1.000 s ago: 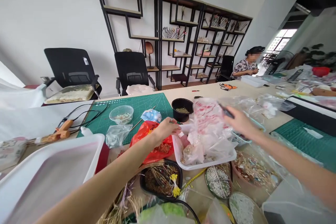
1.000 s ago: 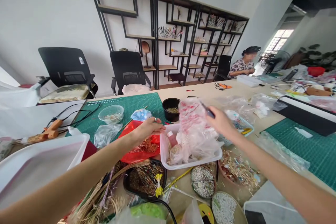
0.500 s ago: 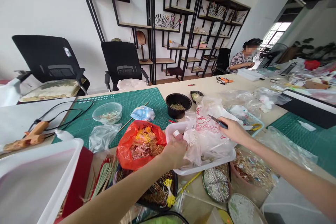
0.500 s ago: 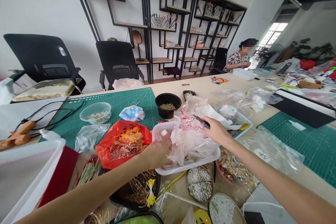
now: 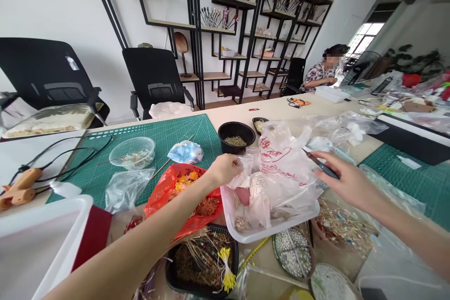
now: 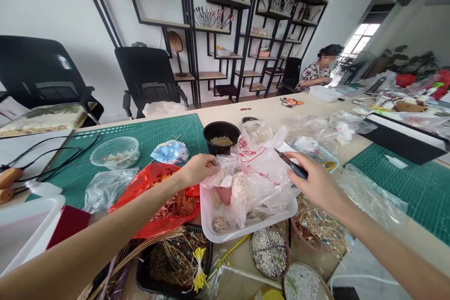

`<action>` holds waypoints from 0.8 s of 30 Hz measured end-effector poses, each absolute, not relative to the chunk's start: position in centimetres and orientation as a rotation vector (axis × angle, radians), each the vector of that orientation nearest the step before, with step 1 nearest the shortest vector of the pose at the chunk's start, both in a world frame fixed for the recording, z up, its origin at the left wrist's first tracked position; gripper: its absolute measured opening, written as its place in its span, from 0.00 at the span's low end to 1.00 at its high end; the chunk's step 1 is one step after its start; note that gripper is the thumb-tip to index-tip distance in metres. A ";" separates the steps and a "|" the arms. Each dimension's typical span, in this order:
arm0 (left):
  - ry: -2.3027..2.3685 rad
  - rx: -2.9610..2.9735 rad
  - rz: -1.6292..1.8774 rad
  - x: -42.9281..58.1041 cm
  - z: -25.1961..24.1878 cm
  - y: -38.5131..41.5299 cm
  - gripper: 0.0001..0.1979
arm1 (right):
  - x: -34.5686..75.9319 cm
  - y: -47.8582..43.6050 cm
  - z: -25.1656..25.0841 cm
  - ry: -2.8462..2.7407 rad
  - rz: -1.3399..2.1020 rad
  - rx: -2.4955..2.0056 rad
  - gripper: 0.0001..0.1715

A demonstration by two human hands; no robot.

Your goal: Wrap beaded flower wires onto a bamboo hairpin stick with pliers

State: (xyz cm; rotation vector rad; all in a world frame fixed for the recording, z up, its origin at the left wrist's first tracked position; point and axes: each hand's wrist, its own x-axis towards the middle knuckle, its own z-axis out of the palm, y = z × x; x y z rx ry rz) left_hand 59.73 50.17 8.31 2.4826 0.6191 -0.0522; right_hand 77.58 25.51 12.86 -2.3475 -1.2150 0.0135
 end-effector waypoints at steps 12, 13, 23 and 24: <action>0.843 2.658 0.349 57.7 12.6 50.1 0.08 | 73.6 26.0 13.2 -1.512 -0.178 -2.178 0.15; 0.849 2.660 0.360 57.6 12.8 50.2 0.09 | 73.7 26.4 13.0 -1.502 -0.140 -2.180 0.17; 0.767 2.564 0.211 56.9 10.8 48.0 0.16 | 74.5 29.3 12.3 -1.260 0.171 -2.231 0.27; 0.755 2.547 0.182 56.9 10.4 47.6 0.17 | 74.2 29.4 12.6 -1.280 0.158 -2.228 0.27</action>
